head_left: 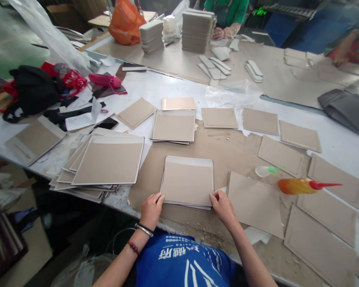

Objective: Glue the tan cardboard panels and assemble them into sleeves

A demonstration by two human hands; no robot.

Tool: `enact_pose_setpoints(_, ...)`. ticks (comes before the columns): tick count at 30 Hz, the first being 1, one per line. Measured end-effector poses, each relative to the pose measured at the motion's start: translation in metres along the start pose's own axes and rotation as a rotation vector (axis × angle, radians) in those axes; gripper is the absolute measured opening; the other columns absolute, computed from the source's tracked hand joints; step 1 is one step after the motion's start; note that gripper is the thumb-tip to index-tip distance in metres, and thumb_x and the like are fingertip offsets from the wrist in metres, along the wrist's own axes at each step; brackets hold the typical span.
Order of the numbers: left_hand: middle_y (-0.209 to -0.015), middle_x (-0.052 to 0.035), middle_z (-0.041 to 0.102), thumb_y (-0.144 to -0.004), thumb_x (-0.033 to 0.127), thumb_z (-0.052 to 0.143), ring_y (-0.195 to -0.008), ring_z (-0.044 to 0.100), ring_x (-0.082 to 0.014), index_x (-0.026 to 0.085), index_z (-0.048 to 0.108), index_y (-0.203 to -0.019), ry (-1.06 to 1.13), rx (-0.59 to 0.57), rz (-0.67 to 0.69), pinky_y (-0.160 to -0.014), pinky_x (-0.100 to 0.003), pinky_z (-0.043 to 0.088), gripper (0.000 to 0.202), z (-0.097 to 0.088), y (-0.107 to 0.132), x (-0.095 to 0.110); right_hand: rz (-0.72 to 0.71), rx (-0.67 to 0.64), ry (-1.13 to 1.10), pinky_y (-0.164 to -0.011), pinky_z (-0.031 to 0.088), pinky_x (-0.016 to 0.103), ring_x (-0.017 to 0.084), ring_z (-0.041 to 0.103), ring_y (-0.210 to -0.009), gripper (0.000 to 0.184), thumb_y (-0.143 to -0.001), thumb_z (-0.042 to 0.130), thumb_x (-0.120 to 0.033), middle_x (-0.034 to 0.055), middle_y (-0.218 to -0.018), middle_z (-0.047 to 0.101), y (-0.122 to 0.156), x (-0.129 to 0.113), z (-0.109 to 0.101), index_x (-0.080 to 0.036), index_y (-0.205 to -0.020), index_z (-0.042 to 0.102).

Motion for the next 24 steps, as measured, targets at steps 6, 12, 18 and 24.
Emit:
enact_pose_setpoints(6, -0.079, -0.0061, 0.067, -0.076, 0.023, 0.051, -0.076, 0.061, -0.0172, 0.018, 0.067, -0.078, 0.029, -0.013, -0.007, -0.074, -0.029, 0.046, 0.017, -0.001, -0.004, 0.000, 0.017, -0.014, 0.030, -0.057, 0.034, 0.029, 0.019, 0.050, -0.062, 0.022, -0.075, 0.038, -0.041, 0.0032, -0.064, 0.053, -0.002, 0.002, 0.001, -0.022, -0.064, 0.043)
enact_pose_setpoints(12, -0.078, -0.0039, 0.068, -0.073, 0.026, 0.054, -0.076, 0.061, -0.0175, 0.019, 0.063, -0.077, 0.122, -0.070, -0.154, -0.073, -0.029, 0.045, 0.013, 0.002, -0.006, -0.008, 0.027, -0.021, 0.054, -0.055, 0.034, 0.028, 0.018, 0.049, -0.060, 0.020, -0.075, 0.040, -0.038, 0.0023, -0.062, 0.052, -0.004, 0.003, 0.003, -0.022, -0.062, 0.042)
enact_pose_setpoints(18, -0.066, -0.0018, 0.063, -0.069, 0.030, 0.054, -0.068, 0.058, -0.0160, 0.017, 0.061, -0.071, 0.152, -0.111, -0.210, -0.066, -0.027, 0.042, 0.015, 0.004, -0.010, -0.014, 0.052, -0.036, 0.062, -0.056, 0.034, 0.027, 0.017, 0.049, -0.061, 0.018, -0.076, 0.041, -0.033, 0.0015, -0.063, 0.052, -0.005, 0.001, 0.001, -0.022, -0.062, 0.041)
enact_pose_setpoints(24, -0.058, 0.0006, 0.057, -0.066, 0.036, 0.053, -0.060, 0.053, -0.0145, 0.016, 0.057, -0.066, 0.185, -0.190, -0.194, -0.061, -0.026, 0.039, 0.020, 0.009, -0.013, -0.015, 0.076, -0.047, 0.044, -0.057, 0.033, 0.026, 0.016, 0.048, -0.061, 0.016, -0.076, 0.043, -0.032, 0.0004, -0.063, 0.050, -0.005, 0.004, 0.002, -0.021, -0.064, 0.041)
Point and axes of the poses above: each hand's wrist, its own y-axis away from the middle knuckle, its own z-axis out of the palm, x = y × z, the point moved 9 cm from there along -y, towards the middle knuckle
